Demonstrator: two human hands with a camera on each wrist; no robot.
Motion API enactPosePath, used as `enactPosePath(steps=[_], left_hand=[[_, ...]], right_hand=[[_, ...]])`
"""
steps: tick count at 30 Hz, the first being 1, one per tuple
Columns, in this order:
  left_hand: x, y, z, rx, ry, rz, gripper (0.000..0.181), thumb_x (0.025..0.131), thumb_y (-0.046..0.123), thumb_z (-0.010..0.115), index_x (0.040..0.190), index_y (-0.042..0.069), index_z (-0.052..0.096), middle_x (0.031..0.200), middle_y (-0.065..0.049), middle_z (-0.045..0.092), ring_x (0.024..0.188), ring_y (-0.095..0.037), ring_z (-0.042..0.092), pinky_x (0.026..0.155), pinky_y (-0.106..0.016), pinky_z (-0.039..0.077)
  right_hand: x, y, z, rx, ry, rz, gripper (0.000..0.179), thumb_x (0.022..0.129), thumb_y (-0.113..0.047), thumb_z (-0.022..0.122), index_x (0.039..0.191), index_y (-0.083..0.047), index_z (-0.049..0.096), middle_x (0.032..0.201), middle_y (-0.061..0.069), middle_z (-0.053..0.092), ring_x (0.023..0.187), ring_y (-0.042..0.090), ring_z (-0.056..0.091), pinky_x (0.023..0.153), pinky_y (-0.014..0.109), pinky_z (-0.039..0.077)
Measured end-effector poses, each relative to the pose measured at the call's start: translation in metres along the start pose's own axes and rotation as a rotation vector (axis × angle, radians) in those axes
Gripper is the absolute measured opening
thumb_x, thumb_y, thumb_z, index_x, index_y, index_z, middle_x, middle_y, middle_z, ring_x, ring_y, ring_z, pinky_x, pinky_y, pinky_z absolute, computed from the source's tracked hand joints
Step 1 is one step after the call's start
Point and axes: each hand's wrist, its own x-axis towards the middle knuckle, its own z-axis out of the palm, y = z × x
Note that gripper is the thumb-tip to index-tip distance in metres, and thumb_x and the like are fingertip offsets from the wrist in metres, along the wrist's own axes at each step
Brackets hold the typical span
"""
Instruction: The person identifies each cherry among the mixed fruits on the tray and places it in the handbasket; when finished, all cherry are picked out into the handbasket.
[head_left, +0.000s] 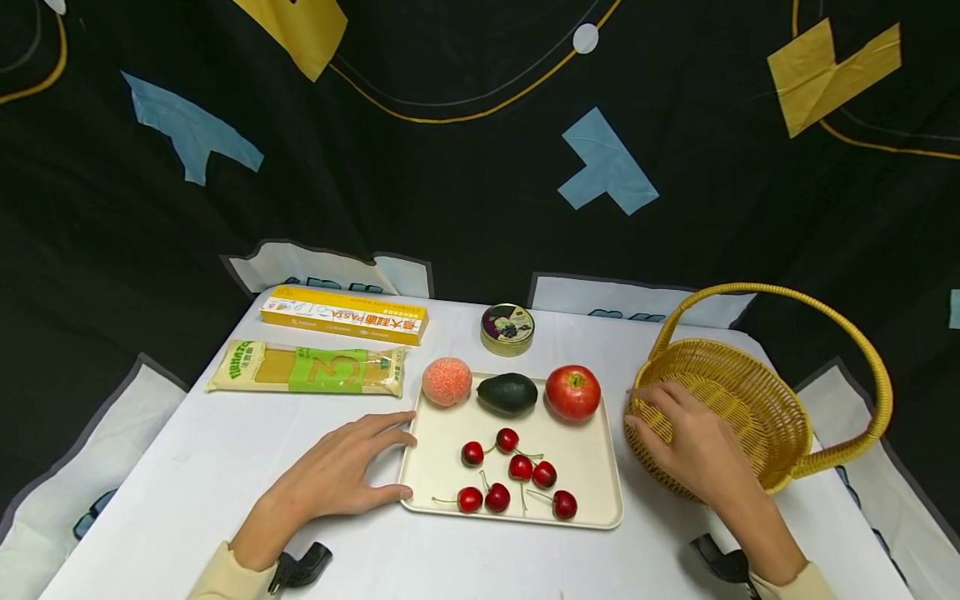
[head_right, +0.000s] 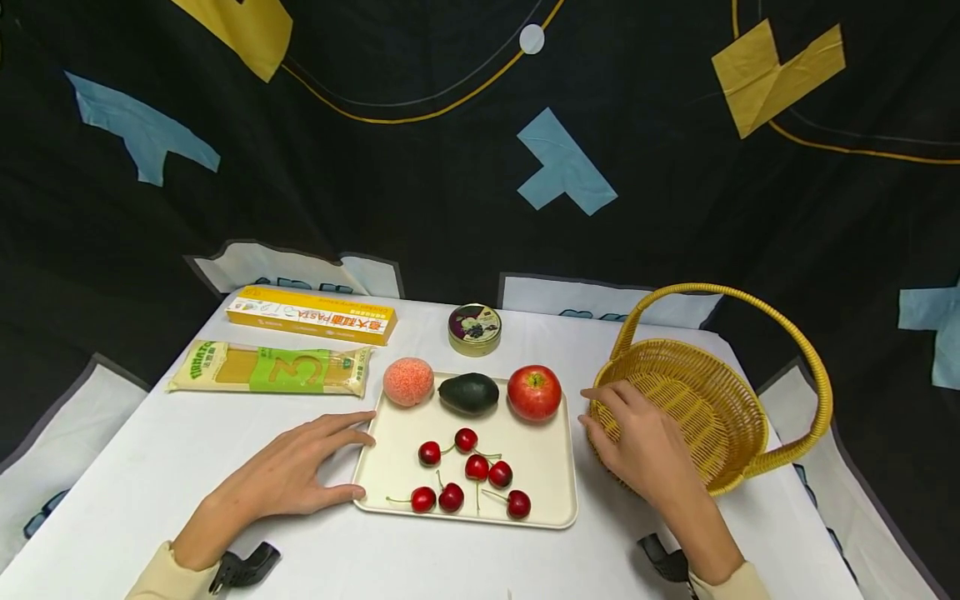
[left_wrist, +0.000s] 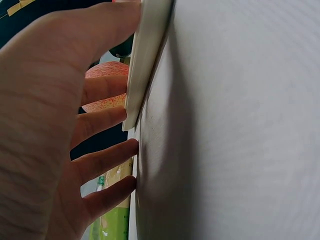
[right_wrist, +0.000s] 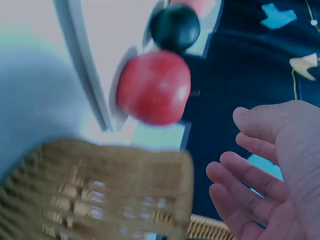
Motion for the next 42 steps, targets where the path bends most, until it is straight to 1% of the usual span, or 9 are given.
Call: enactPosePath(steps=[7, 12, 16, 19, 25, 28, 31, 36, 42], left_hand=[[-0.001, 0.000, 0.001, -0.001, -0.003, -0.004, 0.060, 0.086, 0.069, 0.081, 0.130, 0.029, 0.072, 0.163, 0.003, 0.053, 0.148, -0.024, 0.053, 0.119, -0.053, 0.048], [-0.001, 0.000, 0.001, 0.000, 0.001, 0.001, 0.060, 0.086, 0.067, 0.082, 0.130, 0.028, 0.072, 0.162, 0.002, 0.053, 0.147, -0.025, 0.053, 0.118, -0.053, 0.049], [0.000, 0.000, 0.000, -0.003, -0.003, -0.004, 0.060, 0.085, 0.065, 0.083, 0.130, 0.027, 0.072, 0.162, 0.002, 0.053, 0.147, -0.025, 0.053, 0.118, -0.053, 0.048], [-0.001, 0.000, 0.000, -0.004, -0.006, -0.003, 0.060, 0.085, 0.065, 0.084, 0.130, 0.027, 0.072, 0.162, 0.001, 0.053, 0.147, -0.025, 0.053, 0.118, -0.054, 0.048], [-0.001, 0.000, 0.000, -0.006, 0.001, 0.004, 0.060, 0.086, 0.066, 0.083, 0.130, 0.027, 0.072, 0.162, 0.001, 0.054, 0.147, -0.025, 0.053, 0.118, -0.054, 0.048], [0.000, 0.000, 0.000, -0.007, 0.004, 0.008, 0.060, 0.086, 0.066, 0.082, 0.130, 0.027, 0.072, 0.163, 0.001, 0.053, 0.147, -0.026, 0.053, 0.117, -0.054, 0.048], [0.000, 0.000, 0.000, -0.009, 0.002, 0.008, 0.060, 0.086, 0.066, 0.082, 0.131, 0.027, 0.072, 0.163, 0.001, 0.053, 0.147, -0.026, 0.053, 0.117, -0.054, 0.048], [0.000, -0.001, -0.001, -0.016, 0.000, 0.002, 0.060, 0.086, 0.065, 0.083, 0.130, 0.027, 0.072, 0.163, 0.001, 0.053, 0.148, -0.026, 0.053, 0.118, -0.055, 0.048], [0.000, 0.000, 0.000, -0.022, -0.006, 0.001, 0.059, 0.086, 0.065, 0.082, 0.131, 0.027, 0.072, 0.163, 0.001, 0.053, 0.148, -0.026, 0.052, 0.118, -0.055, 0.047]], right_hand=[[-0.009, -0.025, 0.008, 0.033, -0.052, -0.013, 0.036, 0.085, -0.019, 0.093, 0.118, -0.015, 0.078, 0.112, 0.003, 0.072, 0.089, 0.022, 0.072, 0.069, 0.040, 0.066], [-0.017, -0.036, 0.017, 0.074, -0.072, -0.051, 0.036, 0.084, -0.020, 0.095, 0.116, -0.019, 0.079, 0.111, -0.002, 0.073, 0.088, 0.016, 0.071, 0.069, 0.033, 0.064], [-0.024, -0.044, 0.027, 0.125, -0.115, -0.088, 0.035, 0.083, -0.020, 0.095, 0.114, -0.020, 0.079, 0.109, -0.005, 0.073, 0.086, 0.012, 0.069, 0.068, 0.025, 0.060], [-0.029, -0.048, 0.033, 0.167, -0.141, -0.114, 0.034, 0.084, -0.020, 0.094, 0.115, -0.020, 0.079, 0.109, -0.007, 0.073, 0.085, 0.011, 0.068, 0.067, 0.022, 0.057], [-0.035, -0.055, 0.038, 0.205, -0.180, -0.167, 0.031, 0.087, -0.019, 0.091, 0.115, -0.021, 0.079, 0.113, -0.011, 0.071, 0.089, 0.009, 0.070, 0.070, 0.024, 0.059], [-0.037, -0.058, 0.039, 0.207, -0.235, -0.165, 0.027, 0.090, -0.023, 0.089, 0.115, -0.023, 0.078, 0.114, -0.013, 0.070, 0.091, 0.008, 0.070, 0.072, 0.025, 0.060], [-0.039, -0.059, 0.038, 0.219, -0.299, -0.163, 0.022, 0.092, -0.027, 0.087, 0.112, -0.027, 0.078, 0.113, -0.017, 0.069, 0.097, 0.005, 0.070, 0.076, 0.027, 0.062], [-0.042, -0.057, 0.037, 0.266, -0.373, -0.174, 0.024, 0.092, -0.022, 0.087, 0.112, -0.029, 0.079, 0.112, -0.019, 0.068, 0.101, 0.004, 0.070, 0.080, 0.027, 0.062], [-0.045, -0.055, 0.040, 0.310, -0.445, -0.156, 0.025, 0.093, -0.020, 0.086, 0.116, -0.025, 0.080, 0.112, -0.019, 0.066, 0.101, 0.002, 0.068, 0.082, 0.025, 0.061]])
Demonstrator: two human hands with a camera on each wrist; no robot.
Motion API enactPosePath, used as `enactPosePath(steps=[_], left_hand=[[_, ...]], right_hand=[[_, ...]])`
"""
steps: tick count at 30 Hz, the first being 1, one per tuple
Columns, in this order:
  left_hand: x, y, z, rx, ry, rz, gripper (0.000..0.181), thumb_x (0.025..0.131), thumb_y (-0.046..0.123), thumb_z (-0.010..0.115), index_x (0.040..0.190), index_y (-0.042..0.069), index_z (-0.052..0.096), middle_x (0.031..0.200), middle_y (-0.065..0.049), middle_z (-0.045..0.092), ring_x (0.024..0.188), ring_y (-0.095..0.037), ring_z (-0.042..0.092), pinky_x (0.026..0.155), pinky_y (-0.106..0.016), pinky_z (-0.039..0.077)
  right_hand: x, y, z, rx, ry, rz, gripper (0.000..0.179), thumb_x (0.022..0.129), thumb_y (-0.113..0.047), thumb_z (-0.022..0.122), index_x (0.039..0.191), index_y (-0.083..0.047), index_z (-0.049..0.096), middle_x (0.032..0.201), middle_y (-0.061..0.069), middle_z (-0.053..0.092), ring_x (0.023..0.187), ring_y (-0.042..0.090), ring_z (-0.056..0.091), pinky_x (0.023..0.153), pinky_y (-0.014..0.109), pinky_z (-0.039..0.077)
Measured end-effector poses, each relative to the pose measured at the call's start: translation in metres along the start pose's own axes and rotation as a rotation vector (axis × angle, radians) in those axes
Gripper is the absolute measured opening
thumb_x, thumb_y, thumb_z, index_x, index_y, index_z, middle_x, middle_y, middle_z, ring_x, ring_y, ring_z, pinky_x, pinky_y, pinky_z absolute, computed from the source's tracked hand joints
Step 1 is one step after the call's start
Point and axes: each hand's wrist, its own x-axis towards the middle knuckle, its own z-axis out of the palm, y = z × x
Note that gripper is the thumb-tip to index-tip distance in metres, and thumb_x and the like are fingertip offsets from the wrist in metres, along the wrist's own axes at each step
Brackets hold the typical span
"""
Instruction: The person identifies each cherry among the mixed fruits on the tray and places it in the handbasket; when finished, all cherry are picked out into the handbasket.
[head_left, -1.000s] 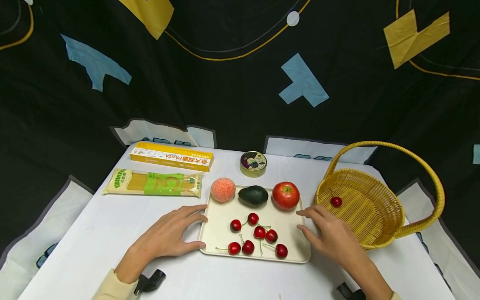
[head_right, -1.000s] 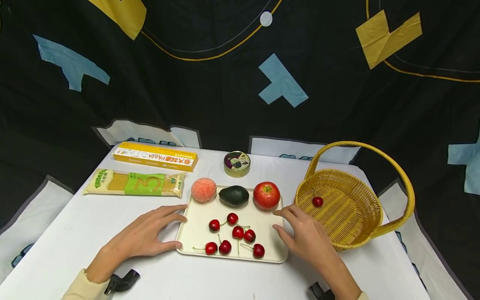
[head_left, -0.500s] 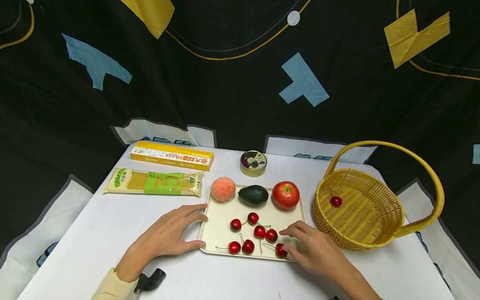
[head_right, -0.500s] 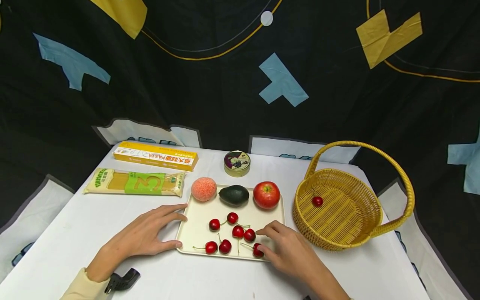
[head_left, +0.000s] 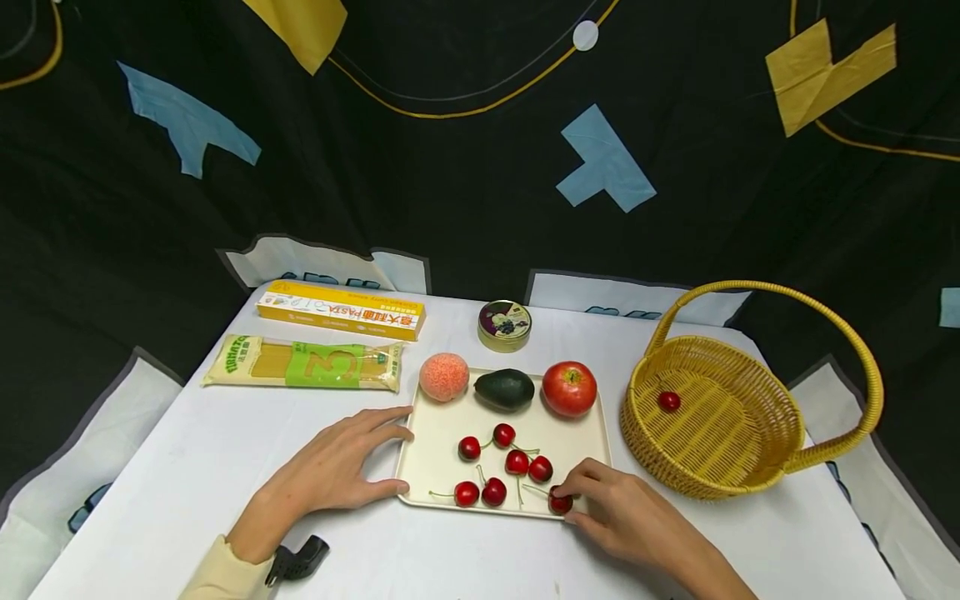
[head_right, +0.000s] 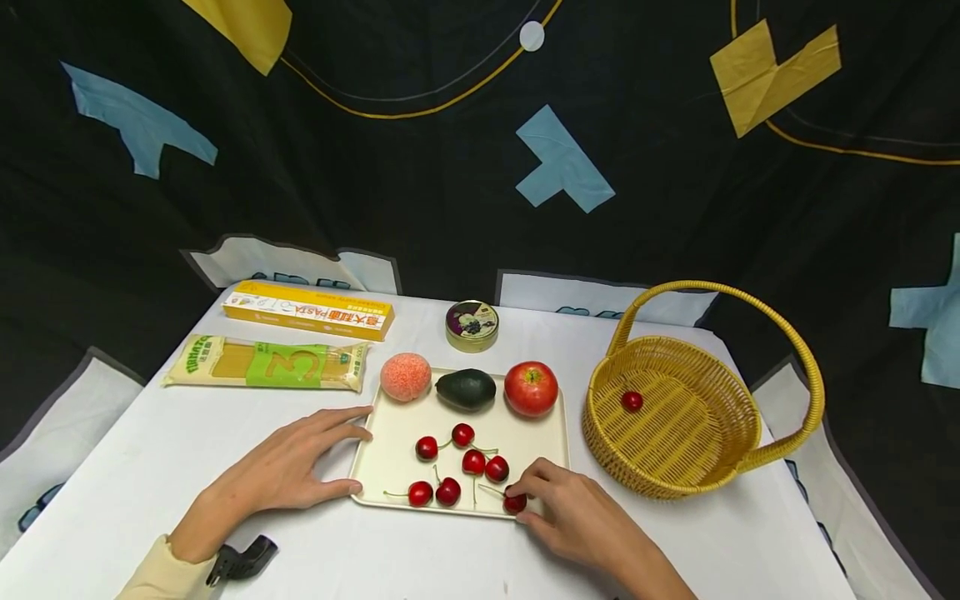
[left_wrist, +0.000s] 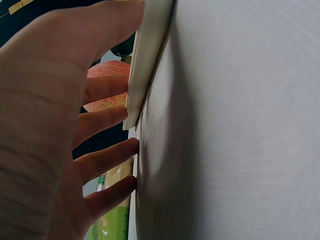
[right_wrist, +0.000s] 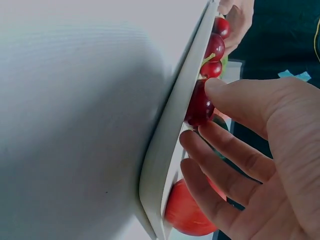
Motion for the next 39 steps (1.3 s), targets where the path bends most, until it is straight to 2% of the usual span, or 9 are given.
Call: enactPosePath(steps=[8, 14, 20, 23, 28, 34, 39], left_hand=[[0.000, 0.000, 0.000, -0.007, -0.002, -0.009, 0.059, 0.086, 0.064, 0.083, 0.130, 0.027, 0.072, 0.163, 0.001, 0.053, 0.148, -0.026, 0.052, 0.119, -0.056, 0.047], [0.000, 0.001, 0.002, -0.001, -0.007, -0.012, 0.059, 0.087, 0.065, 0.082, 0.131, 0.027, 0.072, 0.163, 0.001, 0.052, 0.149, -0.026, 0.052, 0.118, -0.055, 0.047], [0.000, 0.001, 0.001, 0.003, -0.013, -0.021, 0.059, 0.086, 0.065, 0.083, 0.131, 0.028, 0.072, 0.164, 0.002, 0.052, 0.149, -0.025, 0.051, 0.118, -0.056, 0.047], [0.000, 0.001, 0.001, 0.007, -0.014, -0.022, 0.058, 0.086, 0.065, 0.082, 0.130, 0.028, 0.072, 0.164, 0.002, 0.052, 0.149, -0.026, 0.051, 0.118, -0.056, 0.048], [0.000, 0.000, 0.001, 0.007, -0.005, -0.016, 0.059, 0.086, 0.065, 0.082, 0.131, 0.028, 0.072, 0.164, 0.002, 0.052, 0.149, -0.025, 0.052, 0.117, -0.056, 0.048], [0.000, 0.001, 0.002, 0.006, -0.012, -0.020, 0.059, 0.087, 0.066, 0.082, 0.131, 0.028, 0.072, 0.164, 0.002, 0.052, 0.149, -0.026, 0.051, 0.118, -0.055, 0.048], [0.000, 0.000, 0.002, 0.009, -0.007, -0.017, 0.059, 0.086, 0.066, 0.082, 0.131, 0.028, 0.072, 0.164, 0.002, 0.052, 0.149, -0.025, 0.052, 0.118, -0.055, 0.048]], right_hand=[[0.003, 0.004, 0.003, 0.035, -0.019, -0.016, 0.026, 0.094, -0.016, 0.086, 0.117, -0.024, 0.078, 0.116, -0.017, 0.066, 0.105, 0.001, 0.067, 0.085, 0.025, 0.062], [0.006, 0.005, 0.005, 0.071, -0.061, 0.028, 0.026, 0.096, -0.015, 0.083, 0.116, -0.027, 0.074, 0.117, -0.016, 0.067, 0.096, 0.000, 0.065, 0.079, 0.021, 0.060], [0.006, 0.004, -0.001, 0.022, -0.048, 0.018, 0.026, 0.096, -0.017, 0.083, 0.118, -0.027, 0.075, 0.116, -0.016, 0.066, 0.100, 0.000, 0.065, 0.082, 0.024, 0.061], [0.006, 0.004, -0.008, -0.005, -0.002, -0.016, 0.027, 0.095, -0.016, 0.084, 0.119, -0.026, 0.076, 0.117, -0.016, 0.066, 0.106, 0.002, 0.067, 0.086, 0.027, 0.063], [0.007, 0.007, -0.025, -0.018, 0.113, -0.064, 0.033, 0.090, -0.008, 0.088, 0.115, -0.024, 0.075, 0.118, -0.012, 0.068, 0.102, 0.007, 0.069, 0.082, 0.030, 0.065], [0.002, 0.021, -0.047, -0.044, 0.264, -0.047, 0.046, 0.082, 0.002, 0.091, 0.116, -0.024, 0.074, 0.117, -0.011, 0.070, 0.097, 0.009, 0.069, 0.078, 0.029, 0.066], [-0.002, 0.035, -0.060, -0.003, 0.366, -0.039, 0.050, 0.080, 0.004, 0.092, 0.119, -0.021, 0.075, 0.117, -0.008, 0.072, 0.093, 0.009, 0.069, 0.076, 0.023, 0.064]])
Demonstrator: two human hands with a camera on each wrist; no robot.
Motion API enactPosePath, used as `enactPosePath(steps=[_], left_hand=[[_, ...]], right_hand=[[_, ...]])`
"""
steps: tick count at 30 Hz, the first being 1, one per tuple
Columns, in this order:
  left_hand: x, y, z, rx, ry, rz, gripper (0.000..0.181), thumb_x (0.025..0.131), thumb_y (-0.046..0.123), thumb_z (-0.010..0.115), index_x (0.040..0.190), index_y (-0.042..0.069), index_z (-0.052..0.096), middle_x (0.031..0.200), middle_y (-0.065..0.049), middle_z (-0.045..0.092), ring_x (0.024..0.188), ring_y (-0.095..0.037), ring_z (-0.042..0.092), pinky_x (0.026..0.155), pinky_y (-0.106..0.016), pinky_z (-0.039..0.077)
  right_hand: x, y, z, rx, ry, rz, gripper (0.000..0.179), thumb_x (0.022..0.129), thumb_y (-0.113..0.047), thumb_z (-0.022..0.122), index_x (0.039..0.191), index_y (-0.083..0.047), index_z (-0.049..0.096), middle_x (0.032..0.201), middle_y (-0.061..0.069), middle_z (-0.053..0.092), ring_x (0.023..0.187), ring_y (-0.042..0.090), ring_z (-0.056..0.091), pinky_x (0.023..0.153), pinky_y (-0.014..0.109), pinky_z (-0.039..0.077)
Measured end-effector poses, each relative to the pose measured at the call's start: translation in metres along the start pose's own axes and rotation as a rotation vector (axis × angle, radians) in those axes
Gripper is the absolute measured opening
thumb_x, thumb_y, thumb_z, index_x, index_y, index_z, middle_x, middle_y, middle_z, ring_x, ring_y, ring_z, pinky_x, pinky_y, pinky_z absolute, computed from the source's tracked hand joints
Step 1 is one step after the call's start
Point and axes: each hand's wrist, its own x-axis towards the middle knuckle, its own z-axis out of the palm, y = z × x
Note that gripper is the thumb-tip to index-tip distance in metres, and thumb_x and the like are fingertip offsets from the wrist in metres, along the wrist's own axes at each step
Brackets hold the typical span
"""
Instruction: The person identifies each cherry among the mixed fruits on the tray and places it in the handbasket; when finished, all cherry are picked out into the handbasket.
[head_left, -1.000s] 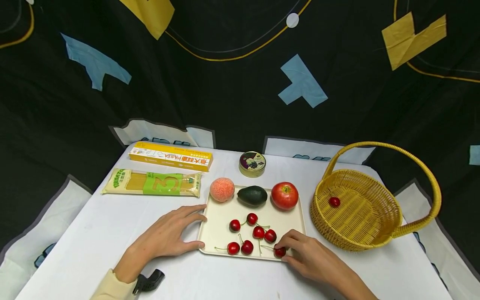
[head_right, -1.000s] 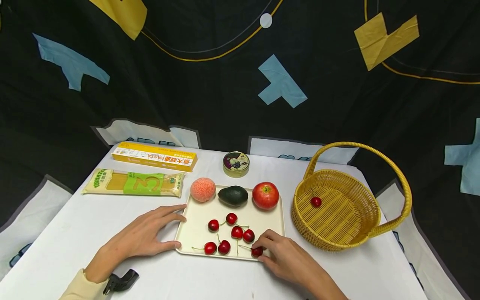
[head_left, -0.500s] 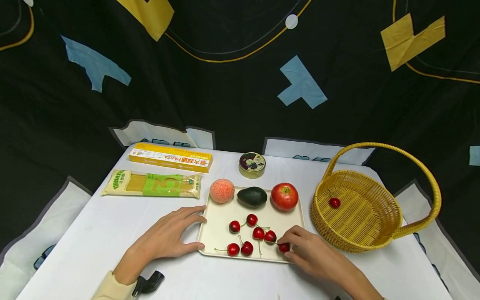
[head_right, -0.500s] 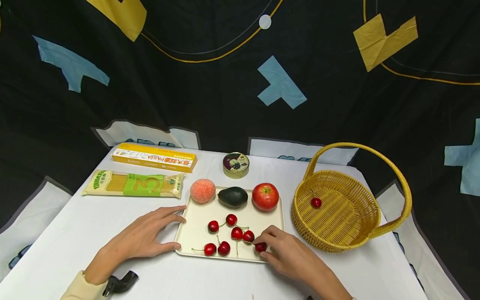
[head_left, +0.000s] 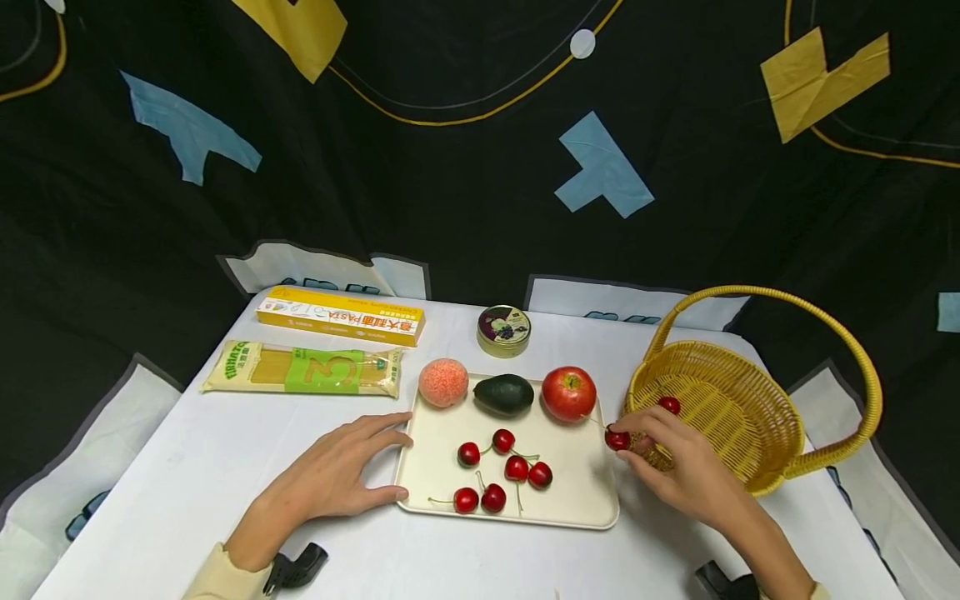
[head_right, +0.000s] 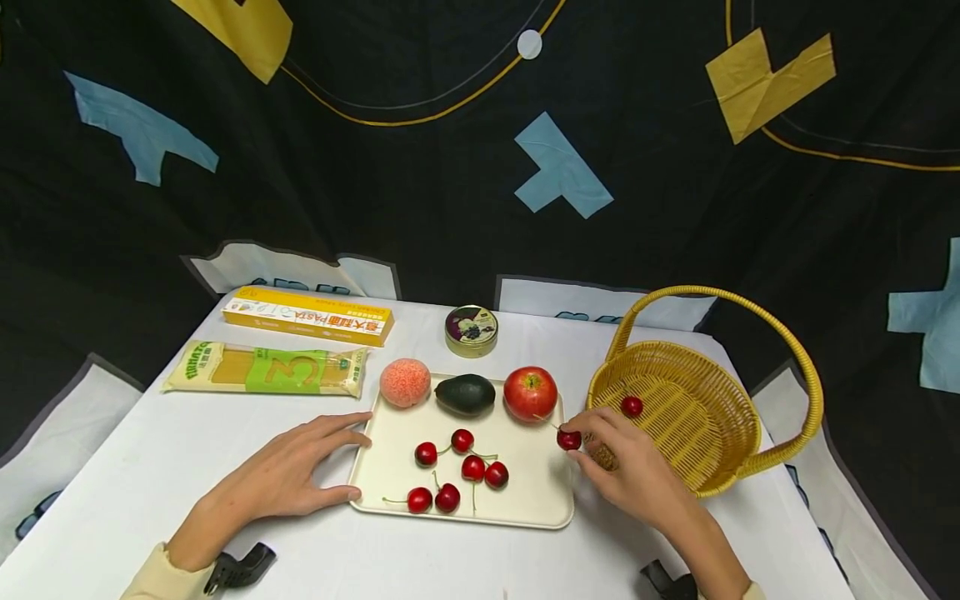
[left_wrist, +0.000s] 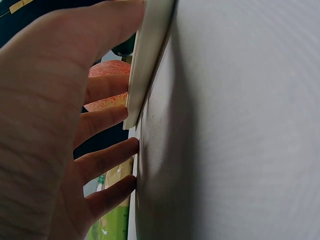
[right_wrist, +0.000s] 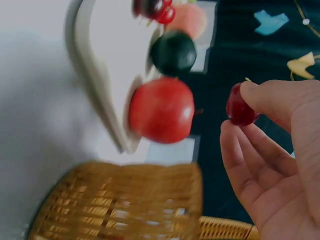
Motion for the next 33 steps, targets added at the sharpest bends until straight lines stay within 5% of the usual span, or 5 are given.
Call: enactPosePath(steps=[16, 27, 33], left_hand=[[0.000, 0.000, -0.001, -0.011, 0.002, -0.002, 0.060, 0.086, 0.065, 0.083, 0.132, 0.028, 0.071, 0.164, 0.003, 0.052, 0.149, -0.025, 0.052, 0.117, -0.056, 0.048], [0.000, -0.001, 0.000, -0.011, -0.006, -0.010, 0.060, 0.086, 0.065, 0.083, 0.132, 0.028, 0.071, 0.164, 0.003, 0.051, 0.149, -0.025, 0.051, 0.118, -0.056, 0.047], [0.000, -0.001, 0.000, -0.011, -0.001, -0.001, 0.060, 0.087, 0.066, 0.082, 0.132, 0.028, 0.071, 0.164, 0.003, 0.051, 0.149, -0.025, 0.051, 0.118, -0.055, 0.047]], right_hand=[[-0.010, 0.049, -0.014, -0.061, 0.110, 0.120, 0.045, 0.081, 0.007, 0.090, 0.119, -0.009, 0.071, 0.110, 0.001, 0.073, 0.089, 0.015, 0.072, 0.079, 0.013, 0.060], [-0.007, 0.073, -0.010, -0.151, 0.044, 0.203, 0.040, 0.084, 0.004, 0.088, 0.118, -0.005, 0.069, 0.108, 0.010, 0.074, 0.092, 0.028, 0.075, 0.072, 0.036, 0.067], [0.000, 0.081, -0.012, -0.149, -0.043, 0.228, 0.033, 0.087, 0.003, 0.086, 0.114, -0.006, 0.071, 0.107, 0.010, 0.074, 0.091, 0.027, 0.074, 0.071, 0.038, 0.066]])
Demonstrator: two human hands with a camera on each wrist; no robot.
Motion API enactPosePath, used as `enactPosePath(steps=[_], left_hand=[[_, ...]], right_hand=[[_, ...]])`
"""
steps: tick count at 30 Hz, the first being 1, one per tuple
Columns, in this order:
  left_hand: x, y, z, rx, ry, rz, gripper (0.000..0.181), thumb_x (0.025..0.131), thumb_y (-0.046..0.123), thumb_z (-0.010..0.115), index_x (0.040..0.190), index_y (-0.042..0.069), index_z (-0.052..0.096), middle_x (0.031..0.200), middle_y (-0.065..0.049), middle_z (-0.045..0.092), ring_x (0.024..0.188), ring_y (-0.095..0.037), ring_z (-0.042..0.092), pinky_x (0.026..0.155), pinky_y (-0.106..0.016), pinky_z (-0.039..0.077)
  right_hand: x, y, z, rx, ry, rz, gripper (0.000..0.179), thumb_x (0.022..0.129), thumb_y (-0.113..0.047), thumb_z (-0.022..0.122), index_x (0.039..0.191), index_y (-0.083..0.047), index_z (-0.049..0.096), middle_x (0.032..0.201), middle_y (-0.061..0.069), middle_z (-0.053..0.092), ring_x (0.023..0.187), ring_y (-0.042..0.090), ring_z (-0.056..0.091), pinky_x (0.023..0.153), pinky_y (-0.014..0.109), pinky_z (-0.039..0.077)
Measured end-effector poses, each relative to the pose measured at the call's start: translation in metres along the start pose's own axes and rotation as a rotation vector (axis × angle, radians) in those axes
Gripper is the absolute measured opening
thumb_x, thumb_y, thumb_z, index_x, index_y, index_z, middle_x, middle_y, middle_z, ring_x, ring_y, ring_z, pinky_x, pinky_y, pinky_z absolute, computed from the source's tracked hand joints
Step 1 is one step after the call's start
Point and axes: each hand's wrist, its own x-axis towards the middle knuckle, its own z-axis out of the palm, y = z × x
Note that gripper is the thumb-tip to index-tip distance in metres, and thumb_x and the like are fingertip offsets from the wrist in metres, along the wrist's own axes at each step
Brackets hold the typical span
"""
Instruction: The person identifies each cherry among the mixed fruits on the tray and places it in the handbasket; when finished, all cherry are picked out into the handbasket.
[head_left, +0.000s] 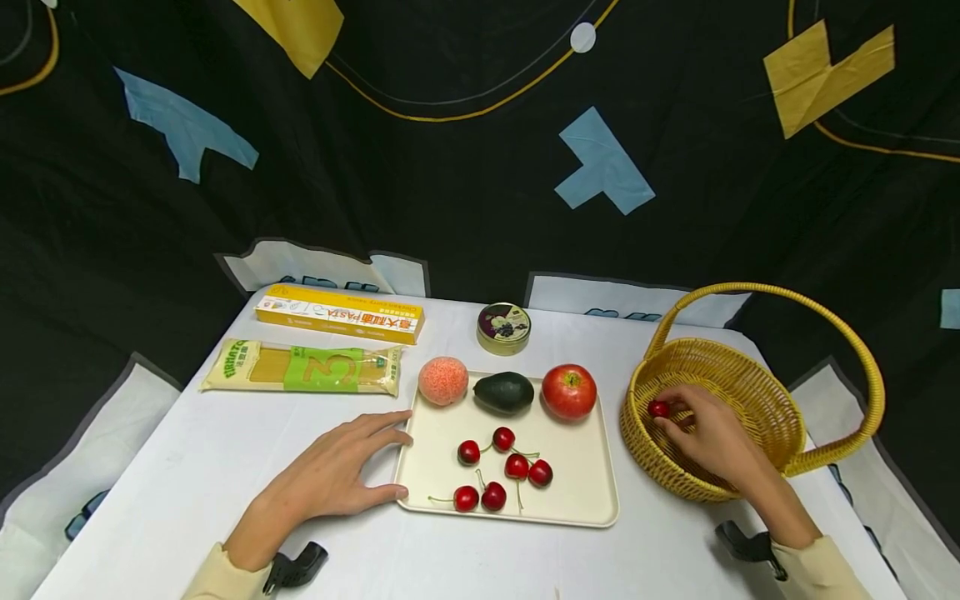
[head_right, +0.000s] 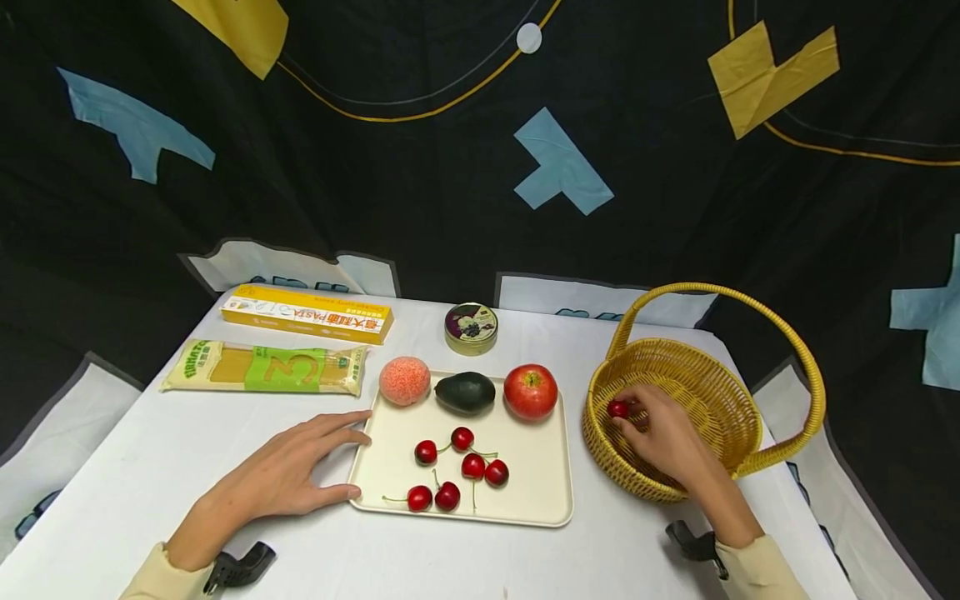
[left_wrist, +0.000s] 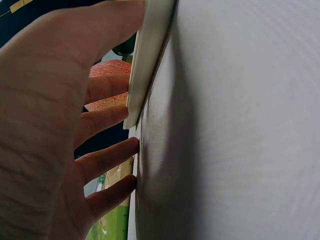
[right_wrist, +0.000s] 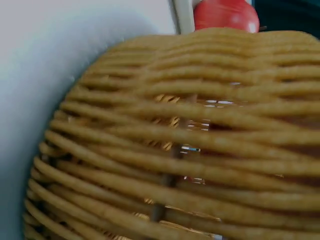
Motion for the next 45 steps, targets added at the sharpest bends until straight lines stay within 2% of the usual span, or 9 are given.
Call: enactPosePath(steps=[5, 11, 18, 25, 32, 37, 45], left_hand=[[0.000, 0.000, 0.000, -0.002, 0.011, 0.008, 0.059, 0.087, 0.065, 0.082, 0.132, 0.028, 0.071, 0.164, 0.003, 0.052, 0.149, -0.025, 0.052, 0.117, -0.056, 0.048], [0.000, 0.001, 0.000, -0.005, 0.020, 0.015, 0.057, 0.088, 0.065, 0.080, 0.131, 0.027, 0.072, 0.162, 0.001, 0.054, 0.147, -0.027, 0.053, 0.116, -0.057, 0.048], [0.000, 0.001, -0.001, -0.002, -0.011, -0.005, 0.060, 0.087, 0.064, 0.082, 0.133, 0.028, 0.071, 0.164, 0.002, 0.051, 0.150, -0.026, 0.051, 0.119, -0.056, 0.047], [-0.001, 0.001, 0.000, -0.001, -0.013, -0.007, 0.060, 0.087, 0.065, 0.082, 0.133, 0.028, 0.071, 0.165, 0.002, 0.051, 0.150, -0.026, 0.050, 0.118, -0.056, 0.047], [0.000, 0.001, -0.001, 0.002, -0.006, -0.002, 0.060, 0.087, 0.064, 0.083, 0.133, 0.028, 0.071, 0.165, 0.002, 0.051, 0.150, -0.025, 0.050, 0.119, -0.056, 0.047], [0.000, 0.001, 0.000, 0.004, -0.008, -0.006, 0.060, 0.087, 0.064, 0.083, 0.133, 0.028, 0.071, 0.165, 0.003, 0.051, 0.150, -0.025, 0.050, 0.119, -0.056, 0.047], [-0.001, 0.000, 0.000, 0.000, -0.009, -0.009, 0.060, 0.088, 0.066, 0.080, 0.134, 0.028, 0.070, 0.165, 0.003, 0.050, 0.150, -0.025, 0.050, 0.118, -0.056, 0.047]], right_hand=[[0.006, 0.006, 0.000, -0.002, -0.064, 0.025, 0.031, 0.087, 0.003, 0.085, 0.113, -0.005, 0.070, 0.106, 0.012, 0.074, 0.093, 0.030, 0.075, 0.072, 0.042, 0.066], [0.010, 0.013, 0.000, -0.018, -0.091, 0.029, 0.029, 0.087, 0.004, 0.084, 0.111, -0.002, 0.070, 0.103, 0.013, 0.074, 0.090, 0.029, 0.075, 0.071, 0.043, 0.066], [0.012, 0.017, -0.002, -0.018, -0.140, 0.103, 0.028, 0.089, 0.001, 0.084, 0.113, -0.002, 0.070, 0.103, 0.012, 0.073, 0.089, 0.026, 0.070, 0.073, 0.040, 0.064], [0.011, 0.024, -0.002, -0.066, -0.143, 0.115, 0.024, 0.091, 0.000, 0.082, 0.112, -0.001, 0.071, 0.098, 0.012, 0.070, 0.084, 0.023, 0.063, 0.065, 0.032, 0.055], [0.011, 0.032, -0.003, -0.092, -0.154, 0.135, 0.025, 0.092, -0.003, 0.082, 0.115, 0.001, 0.071, 0.099, 0.017, 0.067, 0.084, 0.027, 0.059, 0.065, 0.039, 0.054], [0.010, 0.037, -0.002, -0.101, -0.154, 0.152, 0.027, 0.093, -0.006, 0.082, 0.117, 0.002, 0.071, 0.097, 0.017, 0.064, 0.082, 0.027, 0.058, 0.063, 0.037, 0.053], [0.009, 0.041, 0.000, -0.102, -0.138, 0.132, 0.029, 0.093, -0.003, 0.082, 0.120, 0.001, 0.071, 0.099, 0.020, 0.063, 0.080, 0.025, 0.057, 0.060, 0.034, 0.051]])
